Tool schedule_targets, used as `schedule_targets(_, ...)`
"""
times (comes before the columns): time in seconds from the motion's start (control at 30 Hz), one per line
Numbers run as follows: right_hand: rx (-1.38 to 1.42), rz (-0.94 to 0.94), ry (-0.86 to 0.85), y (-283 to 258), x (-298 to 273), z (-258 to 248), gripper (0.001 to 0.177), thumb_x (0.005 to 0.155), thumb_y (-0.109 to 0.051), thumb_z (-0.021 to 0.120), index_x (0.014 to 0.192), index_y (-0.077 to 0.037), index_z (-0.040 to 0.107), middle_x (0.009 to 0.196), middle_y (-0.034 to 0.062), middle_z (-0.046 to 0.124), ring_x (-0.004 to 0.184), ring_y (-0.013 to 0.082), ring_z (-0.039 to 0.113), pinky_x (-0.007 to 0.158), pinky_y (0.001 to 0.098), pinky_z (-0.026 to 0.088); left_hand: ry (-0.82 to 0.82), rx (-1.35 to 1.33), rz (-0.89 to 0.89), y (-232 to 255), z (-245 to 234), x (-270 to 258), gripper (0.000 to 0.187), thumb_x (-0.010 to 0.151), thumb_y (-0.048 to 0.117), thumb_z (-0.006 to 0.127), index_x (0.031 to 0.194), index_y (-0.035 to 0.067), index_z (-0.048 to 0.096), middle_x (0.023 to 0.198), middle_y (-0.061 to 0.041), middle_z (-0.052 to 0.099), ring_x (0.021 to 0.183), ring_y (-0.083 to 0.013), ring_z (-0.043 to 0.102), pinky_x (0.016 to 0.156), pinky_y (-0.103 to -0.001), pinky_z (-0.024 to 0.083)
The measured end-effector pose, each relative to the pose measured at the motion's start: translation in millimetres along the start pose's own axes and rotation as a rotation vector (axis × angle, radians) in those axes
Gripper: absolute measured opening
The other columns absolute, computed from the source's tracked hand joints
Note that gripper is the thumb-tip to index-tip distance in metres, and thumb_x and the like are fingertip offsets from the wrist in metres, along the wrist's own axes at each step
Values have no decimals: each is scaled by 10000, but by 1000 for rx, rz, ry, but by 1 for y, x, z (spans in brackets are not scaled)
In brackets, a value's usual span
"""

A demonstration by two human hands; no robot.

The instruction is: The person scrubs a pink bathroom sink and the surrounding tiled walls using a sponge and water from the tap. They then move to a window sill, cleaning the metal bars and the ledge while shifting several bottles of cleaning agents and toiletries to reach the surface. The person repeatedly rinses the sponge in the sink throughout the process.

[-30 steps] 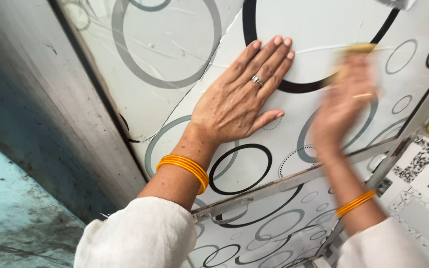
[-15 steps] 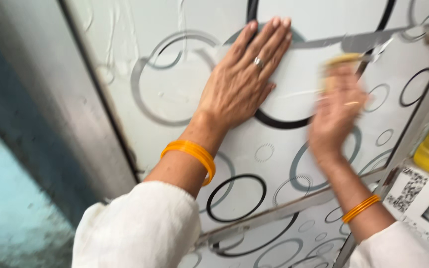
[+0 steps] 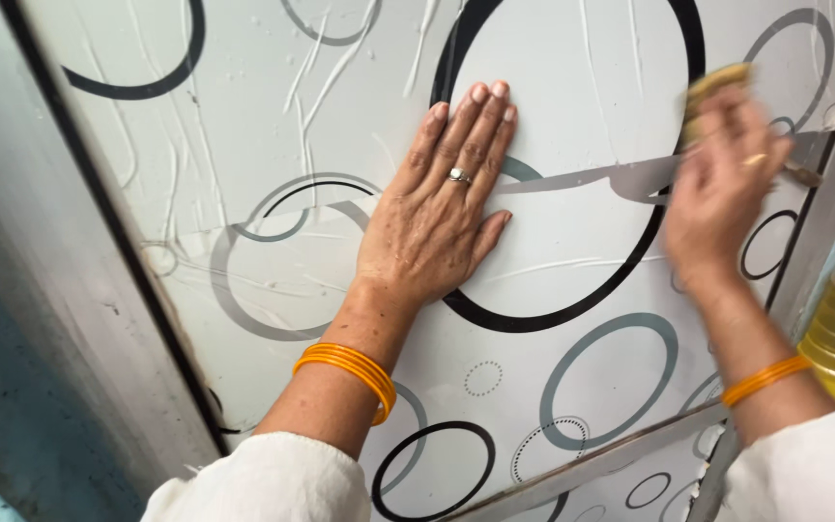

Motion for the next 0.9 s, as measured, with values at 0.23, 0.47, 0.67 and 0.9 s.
schedule_targets(0.23,-100,-333,132,-51,92,17,428,1013,122,536,1398,-40,628,1494,142,472,1437,349,420,1211,447,474,-24,15,1,0,-2,1,825,1078,578,374,1671,52,146,1743,-107,111,1608,-232,79,1332,-400,36)
schedule_targets(0.47,56,-903,-27,-256,45,27,305,1006,9,588,1303,39,650,1347,143,640,1154,307,609,1009,476,502,-72,-97,-316,-94,-44,4,1073,966,772,395,1623,-23,101,1709,-238,67,1582,-350,22,1254,-534,-57)
schedule_targets(0.67,-43,-1213,347,-289,106,9,241,1014,-56,508,1136,-24,713,1112,103,706,1006,178,663,847,344,564,8,45,-423,-168,-91,3,935,1082,675,360,1663,-8,94,1749,-198,77,1616,-315,23,1297,-534,-39)
schedule_targets(0.9,226,-808,70,-324,164,91,326,1161,-126,540,869,-57,667,636,107,546,543,249,530,519,401,440,243,-2,-414,-175,-92,-17,855,1103,614,375,1674,29,125,1769,-153,123,1644,-279,86,1369,-466,20)
Point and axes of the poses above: each hand's wrist, its own x-axis towards the middle knuckle, its own z-axis out of the palm, y = z × x, the point moved 7 cm from there along x, towards the middle knuckle
